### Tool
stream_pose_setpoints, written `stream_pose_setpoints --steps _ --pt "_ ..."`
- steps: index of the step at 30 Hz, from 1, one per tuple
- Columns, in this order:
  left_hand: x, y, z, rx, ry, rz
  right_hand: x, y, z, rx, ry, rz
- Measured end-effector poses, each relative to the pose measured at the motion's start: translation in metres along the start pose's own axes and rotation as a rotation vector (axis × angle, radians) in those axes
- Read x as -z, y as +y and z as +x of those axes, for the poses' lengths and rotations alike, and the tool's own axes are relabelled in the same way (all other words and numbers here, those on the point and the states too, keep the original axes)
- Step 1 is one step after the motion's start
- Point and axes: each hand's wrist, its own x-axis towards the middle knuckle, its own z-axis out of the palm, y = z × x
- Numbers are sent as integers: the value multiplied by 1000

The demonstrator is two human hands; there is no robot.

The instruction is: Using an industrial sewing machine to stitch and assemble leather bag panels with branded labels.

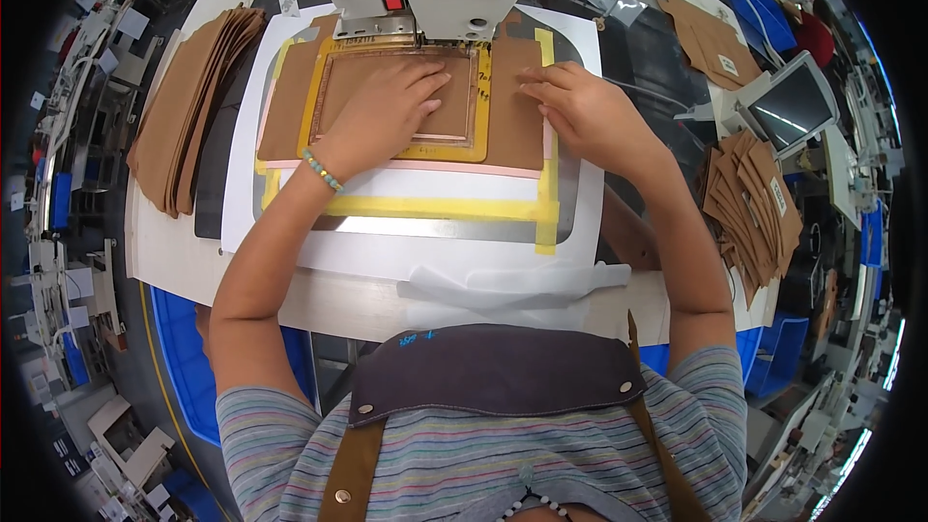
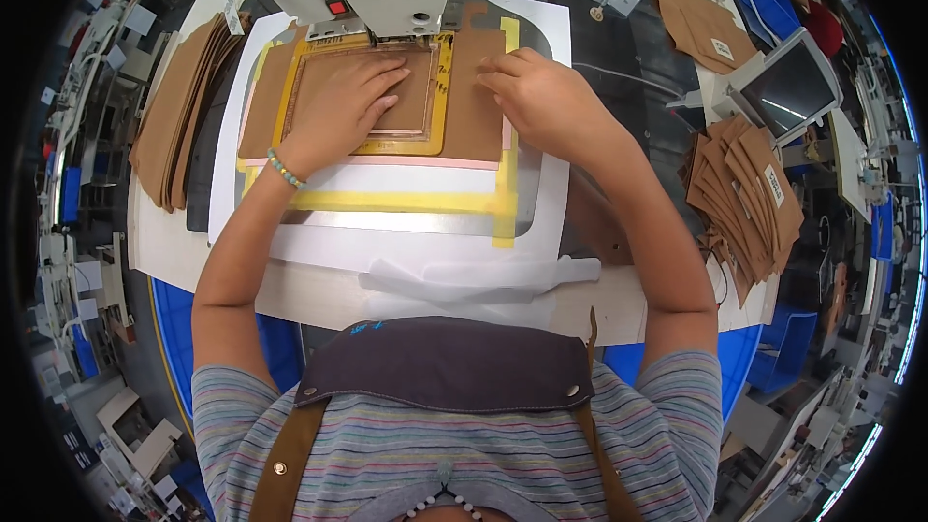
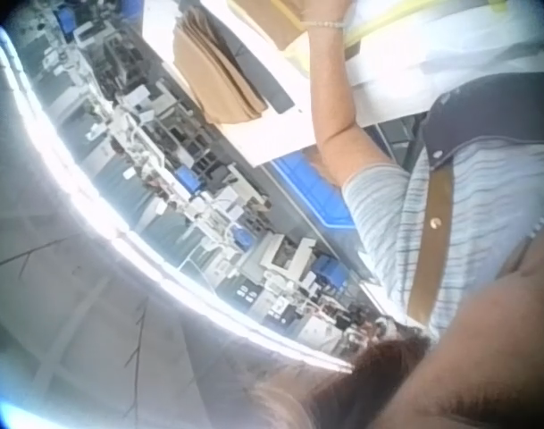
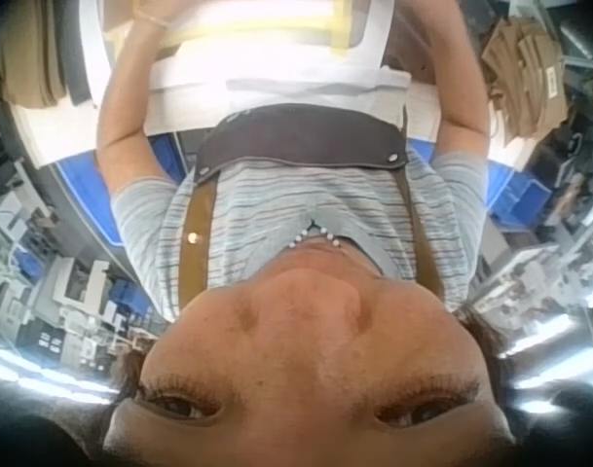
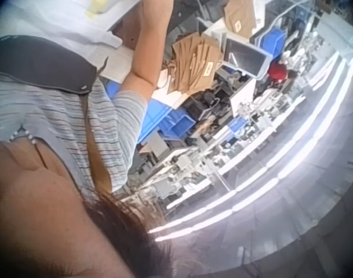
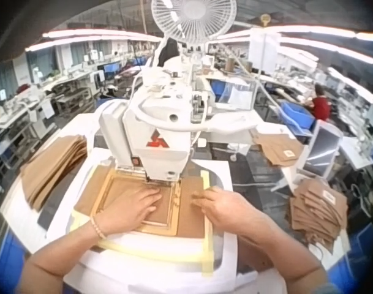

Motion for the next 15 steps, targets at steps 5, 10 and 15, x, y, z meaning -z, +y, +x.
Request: stream_pose_setpoints --steps 5,10,15 --pt "20 -10 -17 -23 37 -41 -3 -19 1 26 -20 113" --pt "20 -6 -23 -93 39 -132 -36 -45 15 315 29 178" --pt "7 3 -32 -139 -130 -262 -43 -56 6 267 -13 117"
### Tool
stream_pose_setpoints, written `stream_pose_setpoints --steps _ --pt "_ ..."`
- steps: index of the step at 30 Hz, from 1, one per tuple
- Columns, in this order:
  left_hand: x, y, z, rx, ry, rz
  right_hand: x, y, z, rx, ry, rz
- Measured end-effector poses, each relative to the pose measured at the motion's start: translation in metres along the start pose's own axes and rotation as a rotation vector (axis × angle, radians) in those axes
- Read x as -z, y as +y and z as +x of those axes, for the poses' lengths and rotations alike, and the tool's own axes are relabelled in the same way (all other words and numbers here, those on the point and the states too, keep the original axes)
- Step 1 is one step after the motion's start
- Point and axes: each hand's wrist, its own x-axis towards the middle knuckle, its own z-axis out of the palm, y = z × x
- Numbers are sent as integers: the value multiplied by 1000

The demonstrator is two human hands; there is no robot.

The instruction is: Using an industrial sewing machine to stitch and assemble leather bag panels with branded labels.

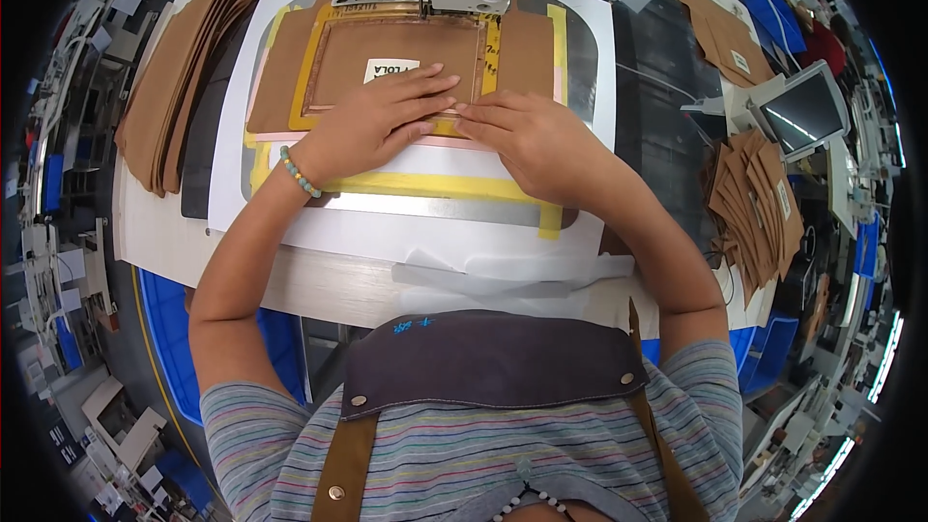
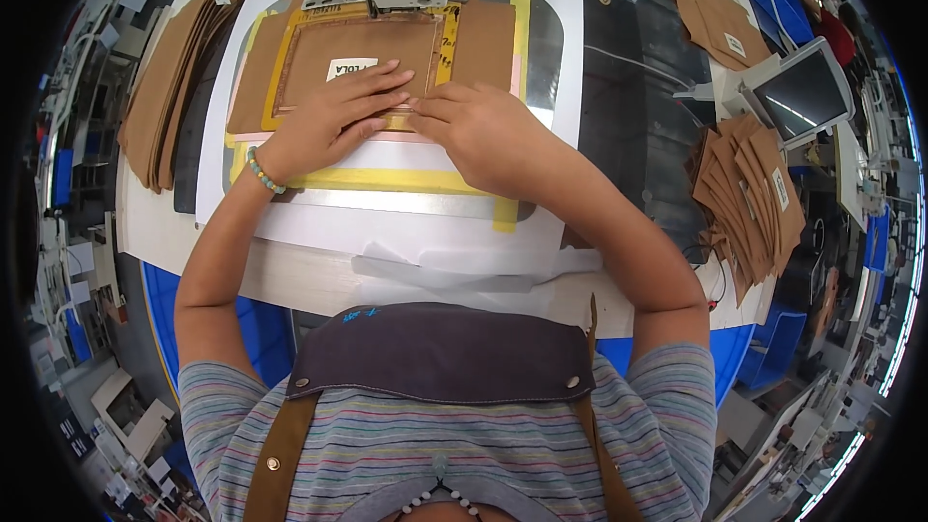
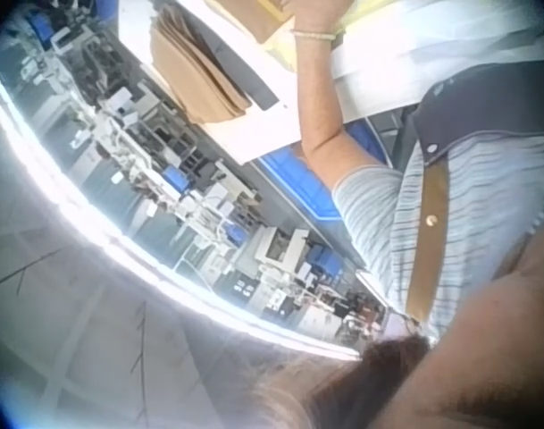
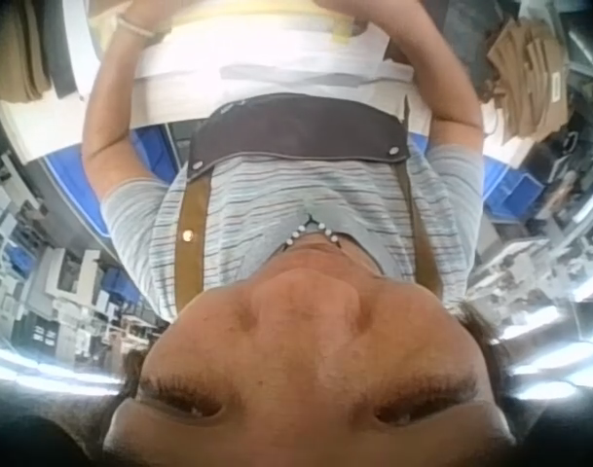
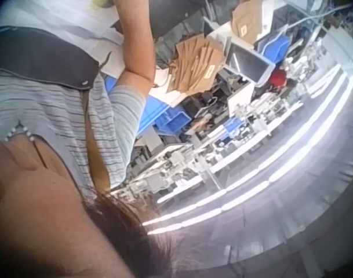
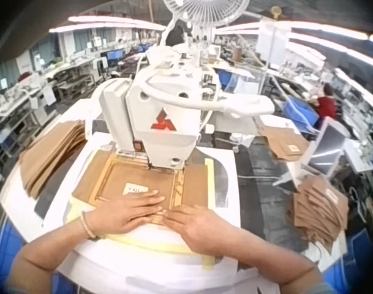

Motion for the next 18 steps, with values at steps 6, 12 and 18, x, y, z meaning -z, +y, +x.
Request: stream_pose_setpoints --steps 6,12,18 --pt "0 0 0 -8 14 47 -4 -1 -1 -39 101 -49" --pt "4 1 3 1 -5 41 1 -3 8 -35 48 5" --pt "6 -5 7 27 28 52 -1 -1 10 -36 99 26"
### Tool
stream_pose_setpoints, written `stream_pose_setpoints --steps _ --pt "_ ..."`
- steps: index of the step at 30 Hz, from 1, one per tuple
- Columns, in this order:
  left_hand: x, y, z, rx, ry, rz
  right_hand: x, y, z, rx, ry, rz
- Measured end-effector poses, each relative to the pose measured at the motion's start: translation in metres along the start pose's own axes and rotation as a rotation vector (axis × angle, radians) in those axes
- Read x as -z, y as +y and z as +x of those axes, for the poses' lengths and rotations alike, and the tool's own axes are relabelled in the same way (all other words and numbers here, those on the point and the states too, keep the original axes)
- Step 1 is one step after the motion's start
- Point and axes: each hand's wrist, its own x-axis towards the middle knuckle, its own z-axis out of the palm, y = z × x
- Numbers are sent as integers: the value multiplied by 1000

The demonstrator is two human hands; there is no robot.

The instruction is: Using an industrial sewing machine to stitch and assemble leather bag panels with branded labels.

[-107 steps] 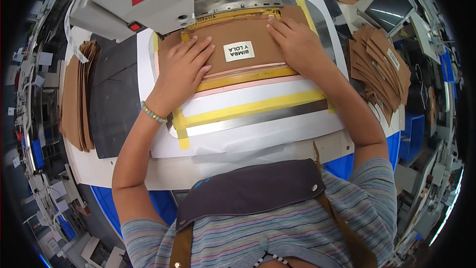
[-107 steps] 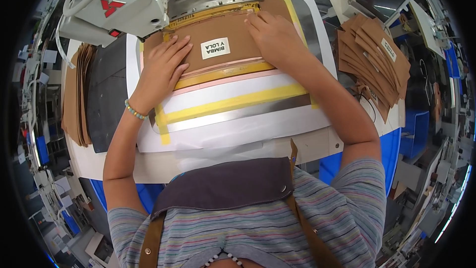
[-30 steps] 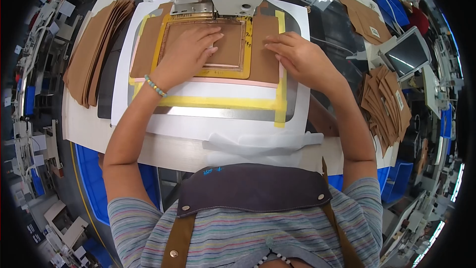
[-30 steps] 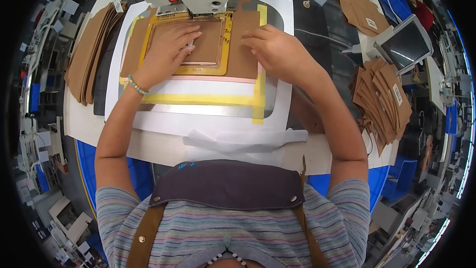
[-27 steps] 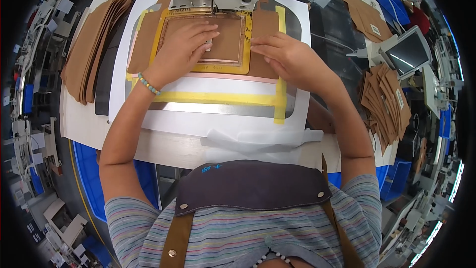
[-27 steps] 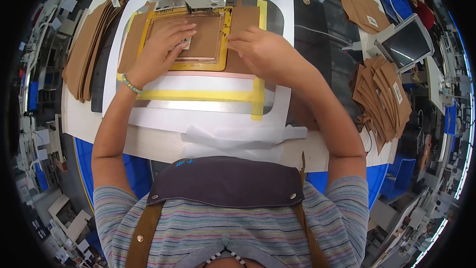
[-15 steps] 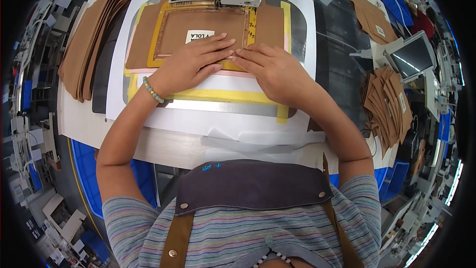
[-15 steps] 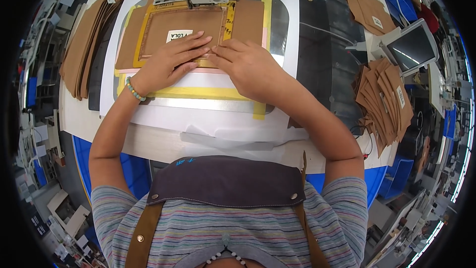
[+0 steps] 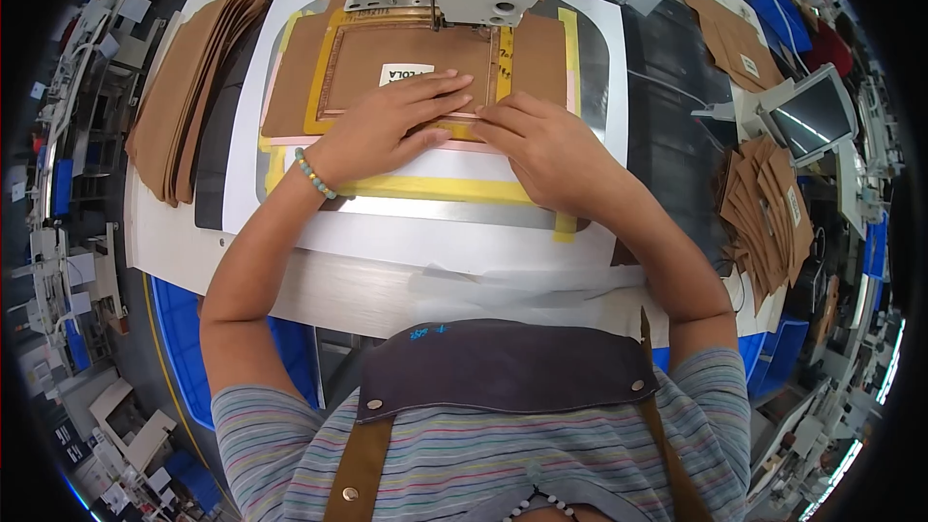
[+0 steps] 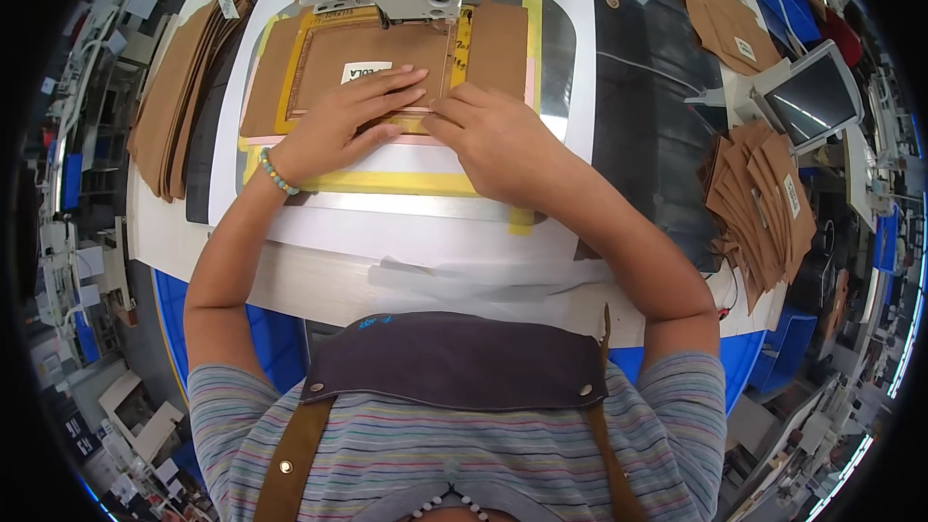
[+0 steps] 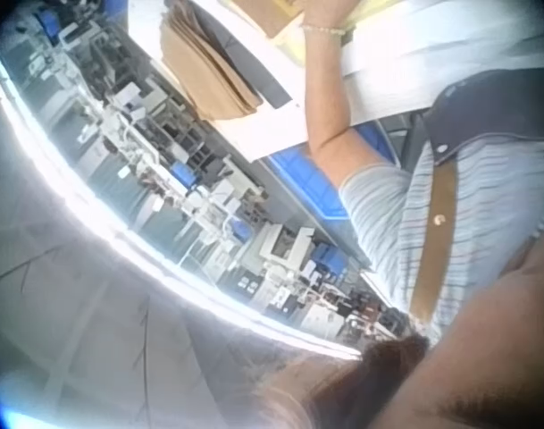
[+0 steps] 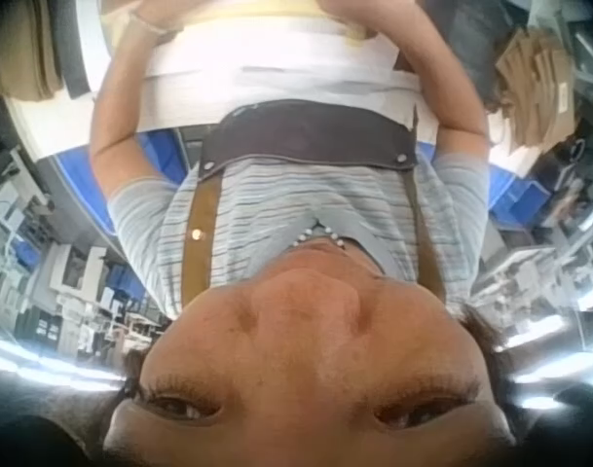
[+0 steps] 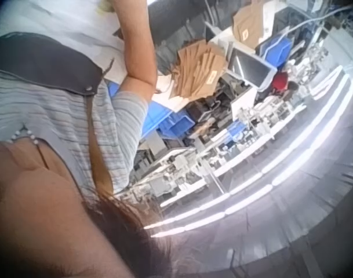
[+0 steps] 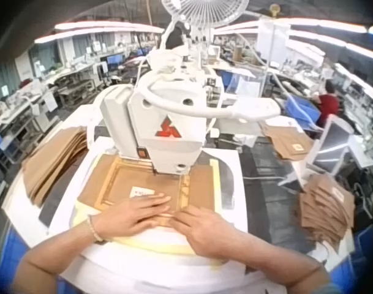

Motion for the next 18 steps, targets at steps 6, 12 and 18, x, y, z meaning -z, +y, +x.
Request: stream_pose_setpoints --steps 6,12,18 --pt "1 -9 5 -24 -64 -13 1 1 3 -19 25 8" --pt "0 -20 17 -11 -58 51 -3 14 -1 -49 34 -4" --pt "4 -28 33 26 -70 60 9 39 -10 -172 109 10"
